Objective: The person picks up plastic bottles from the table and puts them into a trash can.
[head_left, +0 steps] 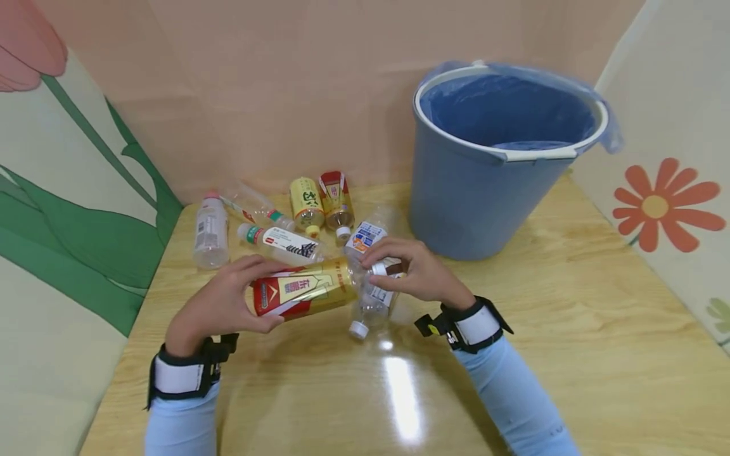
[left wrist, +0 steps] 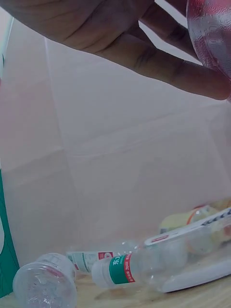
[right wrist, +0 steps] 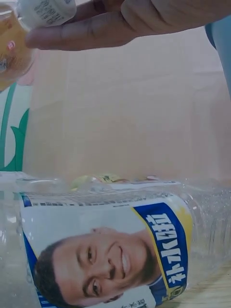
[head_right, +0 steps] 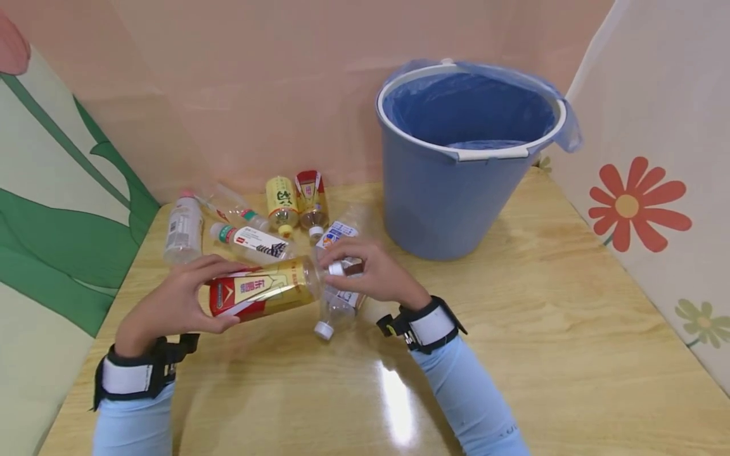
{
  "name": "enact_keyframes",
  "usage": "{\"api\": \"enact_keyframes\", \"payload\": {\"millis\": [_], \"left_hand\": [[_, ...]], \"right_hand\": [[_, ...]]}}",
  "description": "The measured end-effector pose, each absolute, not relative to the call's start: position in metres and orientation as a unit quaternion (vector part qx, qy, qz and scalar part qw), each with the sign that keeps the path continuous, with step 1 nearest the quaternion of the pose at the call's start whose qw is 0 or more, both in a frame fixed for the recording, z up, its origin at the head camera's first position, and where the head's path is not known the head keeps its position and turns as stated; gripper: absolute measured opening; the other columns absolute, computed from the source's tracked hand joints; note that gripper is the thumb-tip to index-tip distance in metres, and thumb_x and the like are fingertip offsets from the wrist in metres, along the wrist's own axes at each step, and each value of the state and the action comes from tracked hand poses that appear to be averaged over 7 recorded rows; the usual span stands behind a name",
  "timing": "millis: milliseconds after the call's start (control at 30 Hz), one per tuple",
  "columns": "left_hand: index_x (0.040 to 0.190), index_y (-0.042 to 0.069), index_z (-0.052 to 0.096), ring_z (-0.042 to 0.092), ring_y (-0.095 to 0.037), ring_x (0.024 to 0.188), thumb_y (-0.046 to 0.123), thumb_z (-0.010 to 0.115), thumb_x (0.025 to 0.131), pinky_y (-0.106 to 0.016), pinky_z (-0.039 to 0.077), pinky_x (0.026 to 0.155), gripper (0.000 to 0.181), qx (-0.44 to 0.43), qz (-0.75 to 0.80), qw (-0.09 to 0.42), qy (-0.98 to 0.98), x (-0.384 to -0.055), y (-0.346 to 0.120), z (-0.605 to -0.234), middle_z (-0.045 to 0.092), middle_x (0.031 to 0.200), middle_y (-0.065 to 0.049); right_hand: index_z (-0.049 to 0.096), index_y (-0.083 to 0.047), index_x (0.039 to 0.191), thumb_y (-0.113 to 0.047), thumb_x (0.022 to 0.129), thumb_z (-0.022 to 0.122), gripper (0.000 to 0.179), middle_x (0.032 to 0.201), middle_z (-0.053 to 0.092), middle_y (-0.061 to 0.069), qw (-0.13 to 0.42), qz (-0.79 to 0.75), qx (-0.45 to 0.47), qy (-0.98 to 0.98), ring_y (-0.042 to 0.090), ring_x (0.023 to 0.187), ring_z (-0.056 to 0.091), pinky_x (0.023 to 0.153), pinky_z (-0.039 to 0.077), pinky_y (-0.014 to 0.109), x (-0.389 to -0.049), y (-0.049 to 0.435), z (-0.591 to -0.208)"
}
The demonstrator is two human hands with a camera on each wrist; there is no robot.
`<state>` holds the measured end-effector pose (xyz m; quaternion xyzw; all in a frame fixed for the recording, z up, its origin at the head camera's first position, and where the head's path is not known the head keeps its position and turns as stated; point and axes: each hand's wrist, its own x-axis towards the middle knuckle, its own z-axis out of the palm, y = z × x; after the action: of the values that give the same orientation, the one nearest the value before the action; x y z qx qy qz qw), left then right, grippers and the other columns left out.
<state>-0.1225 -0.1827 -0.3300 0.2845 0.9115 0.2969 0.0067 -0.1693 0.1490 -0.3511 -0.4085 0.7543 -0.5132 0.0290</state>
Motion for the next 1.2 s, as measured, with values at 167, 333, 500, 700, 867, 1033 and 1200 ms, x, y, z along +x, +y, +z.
{"api": "enact_keyframes", "payload": {"millis": [167, 333, 500, 700, 867, 1033, 1200], "left_hand": [[0.127, 0.021, 0.056, 0.046, -0.029, 0.11, 0.035, 0.082, 0.065, -0.043, 0.06, 0.072, 0.069, 0.28, 0.299, 0.016, 0.912, -0.123, -0.179, -0.334, 0.051, 0.13, -0.014], [0.127, 0.02, 0.056, 0.046, -0.031, 0.111, 0.037, 0.082, 0.065, -0.046, 0.06, 0.072, 0.069, 0.281, 0.293, 0.011, 0.914, -0.125, -0.177, -0.337, 0.051, 0.131, -0.016], [0.128, 0.022, 0.055, 0.045, -0.032, 0.112, 0.039, 0.081, 0.065, -0.048, 0.059, 0.074, 0.07, 0.277, 0.289, 0.02, 0.916, -0.126, -0.173, -0.336, 0.049, 0.133, -0.016], [0.131, 0.02, 0.052, 0.042, -0.033, 0.117, 0.044, 0.079, 0.069, -0.054, 0.057, 0.079, 0.072, 0.272, 0.309, 0.005, 0.911, -0.13, -0.168, -0.332, 0.044, 0.139, -0.016], [0.129, 0.011, 0.053, 0.043, -0.03, 0.121, 0.037, 0.084, 0.063, -0.058, 0.052, 0.088, 0.077, 0.295, 0.327, -0.117, 0.89, -0.133, -0.167, -0.329, 0.046, 0.135, -0.015], [0.123, 0.004, 0.057, 0.044, -0.033, 0.121, 0.018, 0.09, 0.052, -0.063, 0.046, 0.09, 0.079, 0.327, 0.354, -0.223, 0.847, -0.133, -0.167, -0.328, 0.051, 0.129, -0.021], [0.122, 0.006, 0.058, 0.044, -0.031, 0.123, 0.021, 0.089, 0.055, -0.06, 0.047, 0.093, 0.074, 0.358, 0.356, -0.223, 0.834, -0.131, -0.158, -0.335, 0.052, 0.129, -0.018]], "right_hand": [[0.067, -0.002, 0.1, -0.007, 0.081, 0.071, 0.02, 0.104, 0.065, 0.016, 0.026, -0.516, -0.404, 0.755, 0.018, 0.096, 0.06, 0.072, 0.062, 0.032, -0.167, 0.15, -0.356], [0.067, -0.002, 0.097, -0.006, 0.08, 0.072, 0.018, 0.1, 0.066, 0.013, 0.016, -0.518, -0.402, 0.755, 0.018, 0.093, 0.06, 0.066, 0.061, 0.03, -0.165, 0.152, -0.355], [0.068, -0.001, 0.095, -0.002, 0.079, 0.071, 0.017, 0.097, 0.067, 0.013, -0.001, -0.516, -0.403, 0.756, 0.017, 0.089, 0.06, 0.061, 0.06, 0.027, -0.164, 0.155, -0.354], [0.067, 0.002, 0.092, 0.007, 0.075, 0.07, 0.018, 0.096, 0.065, 0.018, -0.045, -0.534, -0.398, 0.745, 0.021, 0.088, 0.061, 0.066, 0.061, 0.026, -0.164, 0.163, -0.347], [0.067, 0.006, 0.09, 0.016, 0.07, 0.069, 0.022, 0.096, 0.064, 0.008, -0.11, -0.534, -0.39, 0.742, 0.017, 0.085, 0.062, 0.065, 0.06, 0.019, -0.165, 0.183, -0.322], [0.063, 0.017, 0.09, 0.025, 0.067, 0.063, 0.025, 0.097, 0.065, 0.003, -0.173, -0.557, -0.394, 0.71, 0.017, 0.083, 0.063, 0.069, 0.058, 0.016, -0.164, 0.211, -0.272], [0.061, 0.02, 0.094, 0.023, 0.071, 0.06, 0.022, 0.097, 0.065, 0.009, -0.223, -0.575, -0.364, 0.698, 0.019, 0.084, 0.063, 0.07, 0.058, 0.014, -0.158, 0.244, -0.222]]}}
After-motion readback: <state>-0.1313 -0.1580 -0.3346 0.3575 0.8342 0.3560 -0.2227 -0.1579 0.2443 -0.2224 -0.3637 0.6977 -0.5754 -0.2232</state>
